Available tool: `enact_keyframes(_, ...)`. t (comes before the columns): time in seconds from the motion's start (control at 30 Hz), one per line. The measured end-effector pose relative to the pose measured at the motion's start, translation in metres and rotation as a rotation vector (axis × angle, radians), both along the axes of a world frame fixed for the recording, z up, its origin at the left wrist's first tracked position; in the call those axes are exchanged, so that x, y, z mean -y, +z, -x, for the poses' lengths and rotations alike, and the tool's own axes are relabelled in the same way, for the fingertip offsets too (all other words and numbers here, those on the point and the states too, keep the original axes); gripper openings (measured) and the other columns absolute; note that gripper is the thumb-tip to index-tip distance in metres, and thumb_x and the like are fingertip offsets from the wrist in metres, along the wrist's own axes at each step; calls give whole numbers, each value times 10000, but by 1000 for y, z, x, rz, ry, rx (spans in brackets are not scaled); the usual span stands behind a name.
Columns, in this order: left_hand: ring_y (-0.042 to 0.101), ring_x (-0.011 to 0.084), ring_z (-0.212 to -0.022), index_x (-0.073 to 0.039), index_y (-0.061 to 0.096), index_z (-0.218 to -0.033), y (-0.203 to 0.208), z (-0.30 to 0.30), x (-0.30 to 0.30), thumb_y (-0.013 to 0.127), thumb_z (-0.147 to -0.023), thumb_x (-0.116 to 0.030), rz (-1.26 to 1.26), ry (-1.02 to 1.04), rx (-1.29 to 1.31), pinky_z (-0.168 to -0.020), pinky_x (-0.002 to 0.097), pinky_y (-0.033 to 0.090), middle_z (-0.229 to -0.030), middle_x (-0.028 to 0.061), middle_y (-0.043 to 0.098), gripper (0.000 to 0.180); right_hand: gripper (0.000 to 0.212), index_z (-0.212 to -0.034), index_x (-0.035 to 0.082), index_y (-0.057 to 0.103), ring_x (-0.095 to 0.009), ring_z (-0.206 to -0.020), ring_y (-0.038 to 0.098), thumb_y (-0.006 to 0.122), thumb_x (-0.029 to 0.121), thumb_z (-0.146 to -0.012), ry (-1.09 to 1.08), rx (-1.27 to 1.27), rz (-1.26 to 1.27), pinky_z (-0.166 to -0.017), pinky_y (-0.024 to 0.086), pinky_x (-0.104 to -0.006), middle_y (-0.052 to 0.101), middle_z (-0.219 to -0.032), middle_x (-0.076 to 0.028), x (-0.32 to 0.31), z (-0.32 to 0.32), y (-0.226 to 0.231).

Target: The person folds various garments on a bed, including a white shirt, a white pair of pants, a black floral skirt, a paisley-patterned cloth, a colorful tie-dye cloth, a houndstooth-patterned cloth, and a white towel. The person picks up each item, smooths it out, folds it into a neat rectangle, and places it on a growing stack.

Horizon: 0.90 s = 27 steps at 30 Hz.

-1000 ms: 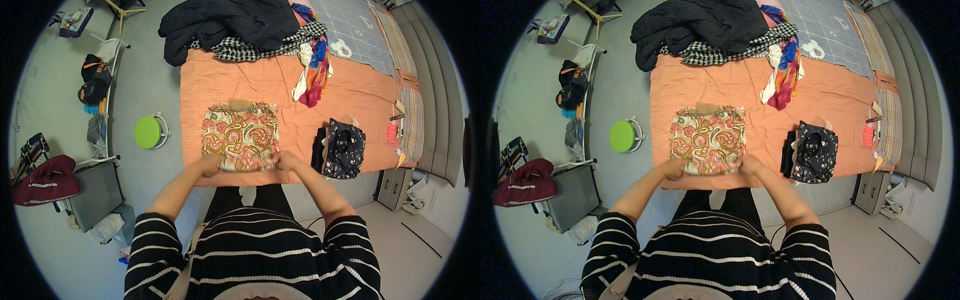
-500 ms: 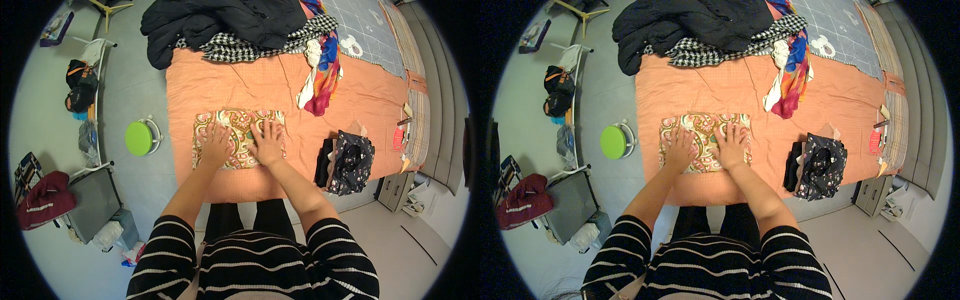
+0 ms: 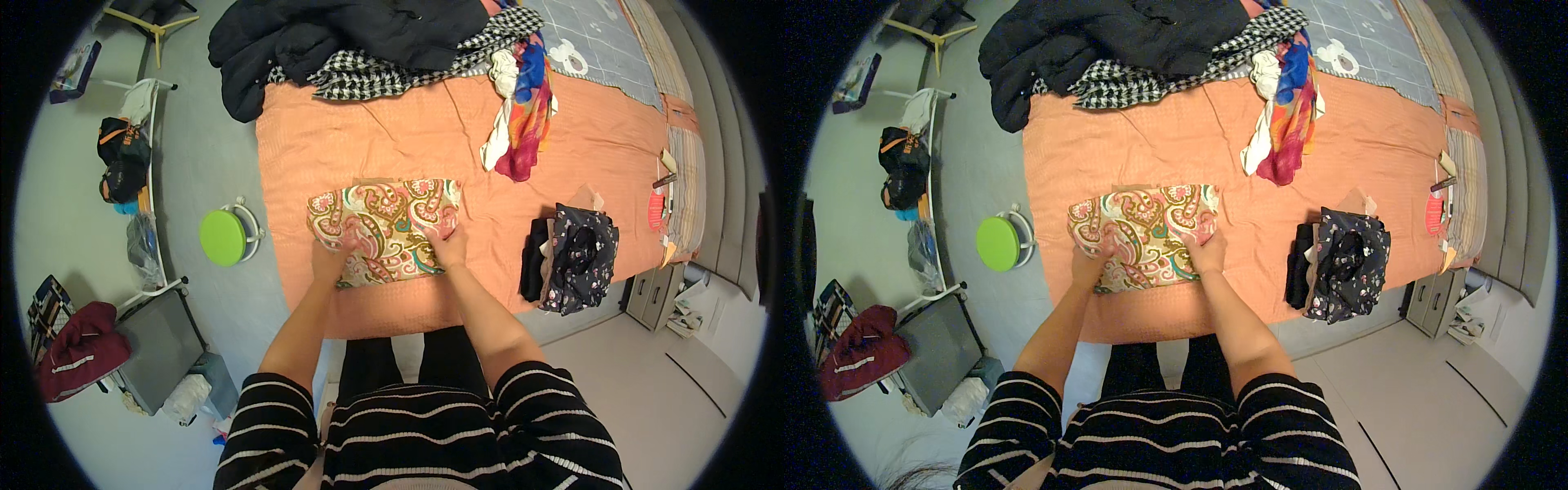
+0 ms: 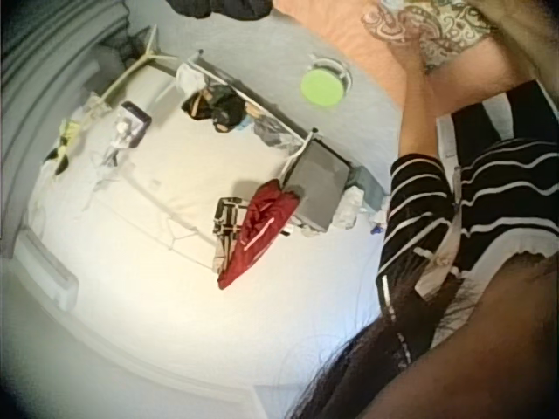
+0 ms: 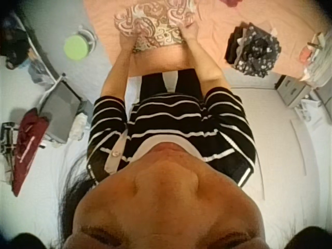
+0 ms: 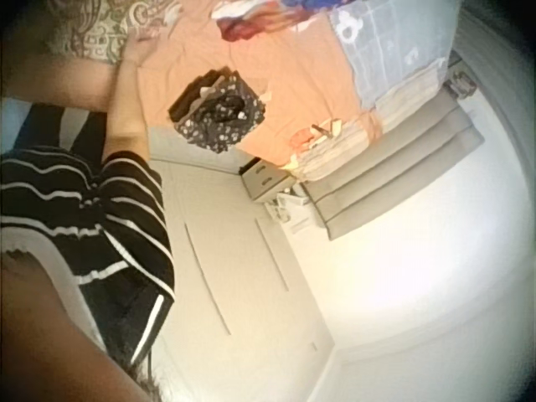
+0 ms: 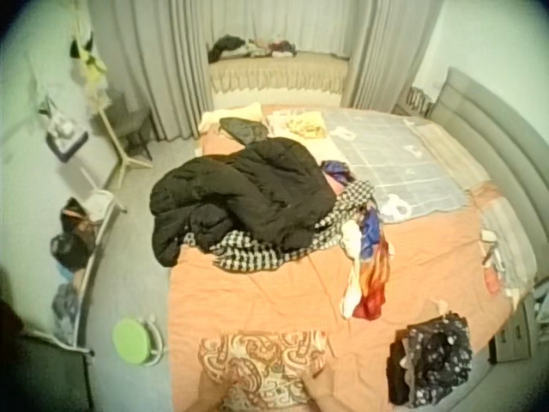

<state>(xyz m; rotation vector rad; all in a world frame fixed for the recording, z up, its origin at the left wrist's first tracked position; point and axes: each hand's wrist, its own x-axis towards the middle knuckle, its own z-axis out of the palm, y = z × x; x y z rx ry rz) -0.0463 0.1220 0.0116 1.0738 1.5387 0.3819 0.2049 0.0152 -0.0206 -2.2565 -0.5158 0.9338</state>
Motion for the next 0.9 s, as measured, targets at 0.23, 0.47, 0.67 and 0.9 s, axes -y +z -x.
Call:
enact_keyframes(0.23, 622, 269, -992, -15, 485, -1242, 46, -14, 6, 644, -829, -165, 813, 22, 512, -867, 426, 518, -1143, 144, 602, 467, 294, -1056, 6, 605, -220, -826, 660, 665, 69, -775, -225, -934, -62, -681, 548, -353, 669, -954, -120, 8, 24, 65)
enact_keyframes(0.47, 595, 288, -1064, 16, 423, -1291, 142, -70, 39, 644, -821, -141, 893, -128, 865, -915, 432, 497, -1191, 177, 576, 543, 394, -1176, 12, 547, -225, -889, 659, 648, 46, -797, -313, -1117, -332, -755, 556, -340, 646, -1059, -119, 79, -50, 197)
enact_keyframes(0.67, 591, 276, -1074, 31, 425, -1278, 186, -232, 88, 648, -820, -122, 909, -432, 937, -920, 410, 499, -1205, 178, 566, 532, 473, -1228, 4, 496, -231, -998, 631, 657, 7, -784, -403, -949, -513, -855, 534, -367, 606, -1161, -137, 177, -189, 269)
enact_keyframes(0.9, 470, 229, -1207, -63, 451, -1291, 199, -370, 240, 600, -870, -77, 947, -386, 1194, -1032, 407, 376, -1273, 78, 515, 446, 427, -1135, 49, 590, -185, -912, 647, 713, 43, -725, 123, -678, -154, -785, 542, -330, 670, -1024, -80, 203, -381, 344)
